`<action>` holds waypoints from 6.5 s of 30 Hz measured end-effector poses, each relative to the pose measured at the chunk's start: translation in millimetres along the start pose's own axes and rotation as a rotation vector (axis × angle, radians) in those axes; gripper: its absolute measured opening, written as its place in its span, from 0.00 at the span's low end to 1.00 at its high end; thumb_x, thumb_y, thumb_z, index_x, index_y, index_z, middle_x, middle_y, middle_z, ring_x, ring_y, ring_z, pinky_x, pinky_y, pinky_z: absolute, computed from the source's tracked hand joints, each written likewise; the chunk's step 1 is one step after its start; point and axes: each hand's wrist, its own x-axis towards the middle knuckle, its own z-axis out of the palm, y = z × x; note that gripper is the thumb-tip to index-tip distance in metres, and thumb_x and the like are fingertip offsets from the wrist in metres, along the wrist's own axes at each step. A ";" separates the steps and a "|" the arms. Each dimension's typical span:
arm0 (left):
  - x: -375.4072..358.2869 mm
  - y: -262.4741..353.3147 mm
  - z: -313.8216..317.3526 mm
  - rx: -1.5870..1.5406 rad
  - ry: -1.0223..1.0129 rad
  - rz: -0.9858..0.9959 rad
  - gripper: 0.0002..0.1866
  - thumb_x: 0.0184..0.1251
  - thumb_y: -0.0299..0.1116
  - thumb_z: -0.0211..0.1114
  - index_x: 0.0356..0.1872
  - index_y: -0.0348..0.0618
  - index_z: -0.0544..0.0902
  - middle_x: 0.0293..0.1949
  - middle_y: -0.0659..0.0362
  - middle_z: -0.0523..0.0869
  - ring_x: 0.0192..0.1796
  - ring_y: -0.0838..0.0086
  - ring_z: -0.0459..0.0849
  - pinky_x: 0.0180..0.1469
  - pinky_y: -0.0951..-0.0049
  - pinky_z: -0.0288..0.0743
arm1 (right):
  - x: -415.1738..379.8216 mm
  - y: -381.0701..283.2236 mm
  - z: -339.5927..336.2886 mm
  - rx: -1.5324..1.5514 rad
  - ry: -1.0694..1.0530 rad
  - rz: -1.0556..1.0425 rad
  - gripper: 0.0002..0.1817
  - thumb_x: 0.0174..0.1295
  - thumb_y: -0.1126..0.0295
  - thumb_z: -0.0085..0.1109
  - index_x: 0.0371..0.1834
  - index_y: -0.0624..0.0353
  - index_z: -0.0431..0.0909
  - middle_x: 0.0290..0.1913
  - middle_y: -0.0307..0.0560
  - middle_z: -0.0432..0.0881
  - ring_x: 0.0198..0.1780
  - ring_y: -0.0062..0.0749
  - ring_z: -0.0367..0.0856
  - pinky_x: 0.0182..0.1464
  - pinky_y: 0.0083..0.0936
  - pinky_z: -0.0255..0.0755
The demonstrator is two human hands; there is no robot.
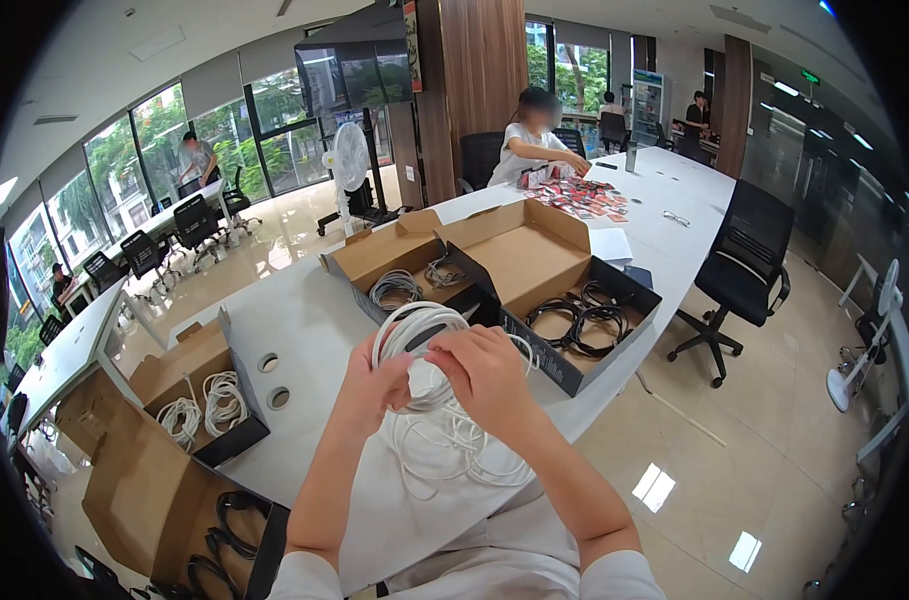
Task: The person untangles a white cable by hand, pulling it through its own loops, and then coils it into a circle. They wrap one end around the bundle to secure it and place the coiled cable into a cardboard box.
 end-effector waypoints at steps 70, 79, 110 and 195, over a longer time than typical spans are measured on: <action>13.8 -8.8 10.2 -0.029 0.126 0.035 0.22 0.73 0.35 0.55 0.65 0.45 0.68 0.13 0.71 0.64 0.11 0.88 0.57 0.15 0.82 0.53 | -31.0 55.0 4.2 0.414 -0.200 0.531 0.28 0.58 0.75 0.66 0.62 0.65 0.68 0.31 0.44 0.85 0.32 0.22 0.84 0.37 0.19 0.77; 9.4 -38.5 59.7 0.455 0.147 0.216 0.26 0.67 0.30 0.62 0.66 0.42 0.70 0.20 0.65 0.80 0.21 0.88 0.65 0.23 0.84 0.59 | -38.2 75.6 8.5 0.254 -0.021 0.656 0.27 0.55 0.76 0.62 0.61 0.65 0.72 0.30 0.48 0.85 0.30 0.18 0.82 0.34 0.20 0.74; -122.7 97.0 -280.5 0.437 1.519 0.137 0.19 0.62 0.50 0.68 0.39 0.42 0.85 0.15 0.69 0.63 0.12 0.85 0.58 0.13 0.78 0.55 | -77.9 93.4 69.3 0.760 -0.578 0.600 0.20 0.59 0.81 0.58 0.55 0.64 0.71 0.37 0.45 0.81 0.39 0.24 0.82 0.45 0.22 0.75; -206.7 28.9 -524.2 1.452 0.887 -1.047 0.62 0.42 0.48 0.76 0.73 0.30 0.46 0.64 0.35 0.71 0.65 0.53 0.73 0.63 0.63 0.70 | -96.2 104.5 80.5 0.493 -0.688 0.438 0.13 0.61 0.73 0.57 0.48 0.64 0.76 0.37 0.54 0.82 0.36 0.49 0.81 0.38 0.38 0.76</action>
